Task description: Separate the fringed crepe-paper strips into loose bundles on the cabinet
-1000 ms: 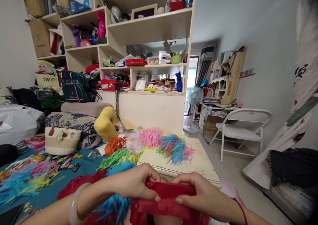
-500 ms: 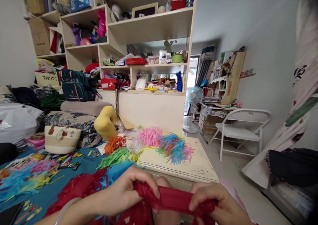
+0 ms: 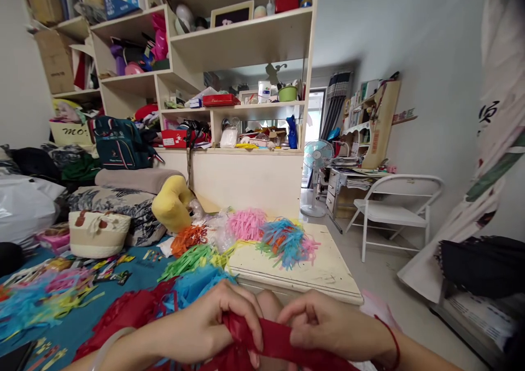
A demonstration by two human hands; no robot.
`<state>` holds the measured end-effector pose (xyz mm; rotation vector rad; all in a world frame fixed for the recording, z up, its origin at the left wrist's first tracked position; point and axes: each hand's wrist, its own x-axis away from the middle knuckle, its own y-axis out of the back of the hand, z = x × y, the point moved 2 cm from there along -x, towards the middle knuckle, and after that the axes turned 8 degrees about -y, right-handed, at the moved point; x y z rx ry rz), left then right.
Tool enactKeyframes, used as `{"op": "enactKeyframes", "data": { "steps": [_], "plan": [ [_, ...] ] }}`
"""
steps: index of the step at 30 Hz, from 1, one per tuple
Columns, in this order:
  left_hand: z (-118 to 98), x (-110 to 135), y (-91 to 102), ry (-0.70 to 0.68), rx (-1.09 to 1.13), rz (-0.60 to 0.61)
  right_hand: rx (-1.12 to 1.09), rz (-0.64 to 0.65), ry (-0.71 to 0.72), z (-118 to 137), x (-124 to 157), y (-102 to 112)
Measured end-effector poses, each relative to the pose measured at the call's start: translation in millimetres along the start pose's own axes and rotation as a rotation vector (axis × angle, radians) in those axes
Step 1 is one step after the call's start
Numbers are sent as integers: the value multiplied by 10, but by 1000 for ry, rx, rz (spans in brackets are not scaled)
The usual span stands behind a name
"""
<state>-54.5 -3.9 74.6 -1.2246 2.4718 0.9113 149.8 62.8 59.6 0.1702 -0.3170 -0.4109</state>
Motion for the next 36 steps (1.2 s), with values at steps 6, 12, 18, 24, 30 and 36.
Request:
{"op": "enactKeyframes", "data": {
  "steps": [6, 12, 18, 24, 30, 36],
  "plan": [
    [72, 58, 150, 110, 33, 111, 89, -194, 20, -37, -53, -120],
    [131, -70, -28, 246, 59, 41, 322, -329, 70, 79, 26, -191],
    [187, -5, -185, 288, -8, -106, 161, -448, 147, -169, 93, -161],
    [134, 97, -137, 2, 32, -282, -36, -479, 246, -234, 155, -150],
    [163, 81, -81, -48, 272, -232, -32, -413, 387, -184, 246, -178],
    [50, 95, -60, 4, 120, -124, 328, -281, 288, 5, 427, -38]
  ]
}}
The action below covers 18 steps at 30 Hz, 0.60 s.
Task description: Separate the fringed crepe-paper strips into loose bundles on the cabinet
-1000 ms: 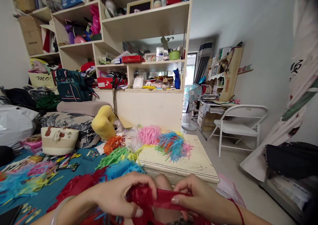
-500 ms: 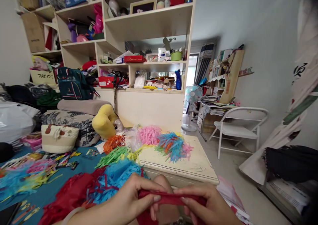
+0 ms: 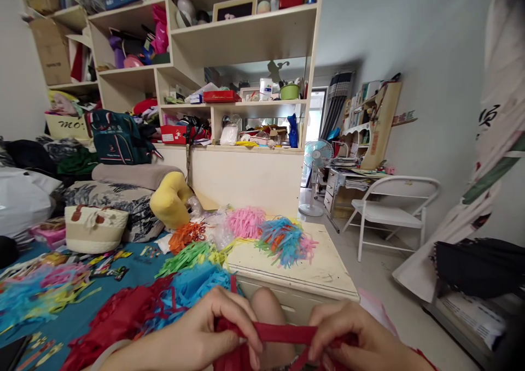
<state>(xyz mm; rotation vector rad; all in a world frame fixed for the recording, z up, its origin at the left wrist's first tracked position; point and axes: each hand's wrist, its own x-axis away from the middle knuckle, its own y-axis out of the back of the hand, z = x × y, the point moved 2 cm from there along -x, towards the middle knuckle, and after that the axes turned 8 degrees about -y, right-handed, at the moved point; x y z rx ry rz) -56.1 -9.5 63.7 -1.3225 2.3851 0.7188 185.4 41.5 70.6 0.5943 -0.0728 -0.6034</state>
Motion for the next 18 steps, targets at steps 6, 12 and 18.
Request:
{"op": "enactKeyframes", "data": {
  "steps": [6, 12, 18],
  "plan": [
    [-244, -32, -69, 50, -366, 166, 6, 216, -113, 280, -220, 169],
    [-261, -37, -88, 138, -506, 242, -49, 326, -283, 165, -459, -219],
    [-170, -8, 67, 109, -438, 194, 51, 284, -339, 137, -367, -190]
  ]
}}
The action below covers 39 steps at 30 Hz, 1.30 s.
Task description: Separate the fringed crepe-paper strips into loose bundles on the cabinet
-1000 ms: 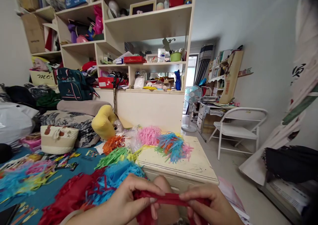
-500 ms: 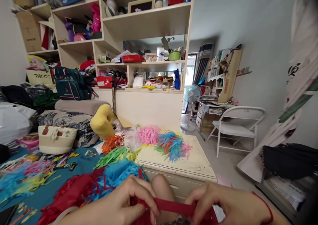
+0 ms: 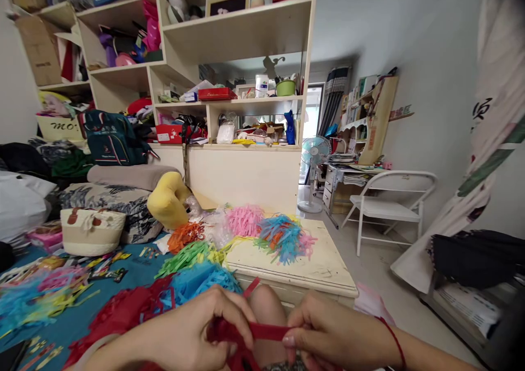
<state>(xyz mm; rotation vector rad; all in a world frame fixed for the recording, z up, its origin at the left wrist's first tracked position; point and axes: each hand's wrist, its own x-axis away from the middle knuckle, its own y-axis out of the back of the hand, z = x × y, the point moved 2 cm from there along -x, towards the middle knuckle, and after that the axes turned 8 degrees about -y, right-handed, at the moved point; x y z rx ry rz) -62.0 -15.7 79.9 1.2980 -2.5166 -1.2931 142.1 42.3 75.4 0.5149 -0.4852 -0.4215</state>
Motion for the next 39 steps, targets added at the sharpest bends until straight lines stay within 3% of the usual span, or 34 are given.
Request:
{"op": "enactKeyframes", "data": {
  "steps": [3, 5, 8, 10, 14, 19, 22, 27, 33, 37, 39],
  "plan": [
    [-37, -81, 11, 5, -79, -30, 56, -52, 31, 58, 18, 6],
    [-72, -157, -50, 35, -84, 11, 95, -83, 95, 100, 28, -4],
    [-81, -228, -177, 55, 72, 69, 115, -114, 126, 86, 68, -19],
    [-55, -231, -219, 100, 134, 34, 100, -132, 120, 24, 102, -38],
    [7, -189, -237, 176, 153, -33, -58, -241, 180, -161, 128, -122],
    [87, -110, -279, 108, 358, -206, -394, -358, 315, -434, 66, -231],
    [80, -66, -284, 21, 411, -292, -487, -354, 372, -500, 57, -234],
    [-2, -69, -233, -91, 435, -283, -433, -335, 500, -327, 189, -164],
    [70, -50, -209, -64, 573, -194, -241, -349, 466, -226, 283, -126],
    [120, -17, -177, -69, 529, -154, -250, -320, 482, -303, 280, -90],
    [90, -5, -144, -69, 452, -156, -266, -254, 415, -319, 296, -47]
  ]
}}
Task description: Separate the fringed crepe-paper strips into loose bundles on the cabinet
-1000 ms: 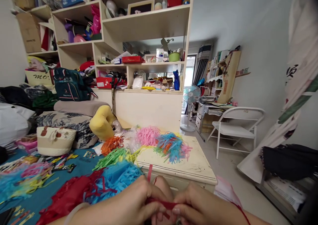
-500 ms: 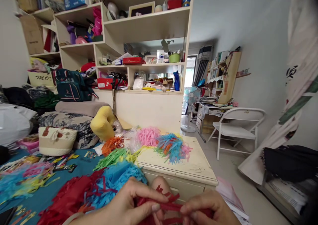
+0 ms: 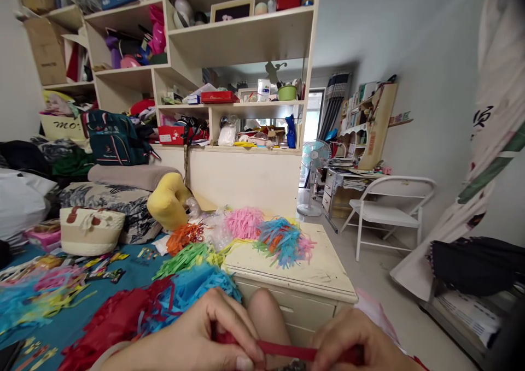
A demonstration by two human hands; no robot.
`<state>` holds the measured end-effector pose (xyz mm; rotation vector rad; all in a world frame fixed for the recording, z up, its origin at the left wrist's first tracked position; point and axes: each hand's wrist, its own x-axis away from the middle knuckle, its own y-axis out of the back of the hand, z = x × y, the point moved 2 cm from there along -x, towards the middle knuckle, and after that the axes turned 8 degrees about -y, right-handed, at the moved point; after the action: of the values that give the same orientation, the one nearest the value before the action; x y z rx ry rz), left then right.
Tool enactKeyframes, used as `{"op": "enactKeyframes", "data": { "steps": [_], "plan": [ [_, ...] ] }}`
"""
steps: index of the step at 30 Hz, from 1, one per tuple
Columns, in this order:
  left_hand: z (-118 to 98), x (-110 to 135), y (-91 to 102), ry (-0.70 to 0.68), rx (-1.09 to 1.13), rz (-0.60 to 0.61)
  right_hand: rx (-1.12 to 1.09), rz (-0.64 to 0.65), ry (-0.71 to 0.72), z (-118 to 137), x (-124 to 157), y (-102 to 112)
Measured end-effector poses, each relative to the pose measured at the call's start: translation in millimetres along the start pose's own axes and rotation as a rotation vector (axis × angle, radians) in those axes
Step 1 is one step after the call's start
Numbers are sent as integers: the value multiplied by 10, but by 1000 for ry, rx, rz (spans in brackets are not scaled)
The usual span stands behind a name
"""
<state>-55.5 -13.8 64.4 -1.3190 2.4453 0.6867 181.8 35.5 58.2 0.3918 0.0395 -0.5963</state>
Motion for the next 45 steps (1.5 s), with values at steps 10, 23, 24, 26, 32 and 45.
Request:
{"op": "enactKeyframes", "data": {
  "steps": [10, 23, 24, 26, 32, 45],
  "plan": [
    [-417, -140, -112, -72, -597, 256, 262, 273, -347, 364, -345, -70],
    [-259, -163, -11, 64, -579, 109, 519, 227, -249, 338, -301, -111],
    [-250, -199, -39, 83, -582, 115, 554, 234, -223, 367, -315, -125],
    [-187, -243, -92, 129, -505, 123, 625, 229, -186, 407, -333, -138],
    [77, -161, -112, 334, -237, 31, 747, 144, -193, 300, -336, -105],
    [462, -188, 129, 106, 277, -128, -59, 409, -188, -320, -826, 17]
  ]
}}
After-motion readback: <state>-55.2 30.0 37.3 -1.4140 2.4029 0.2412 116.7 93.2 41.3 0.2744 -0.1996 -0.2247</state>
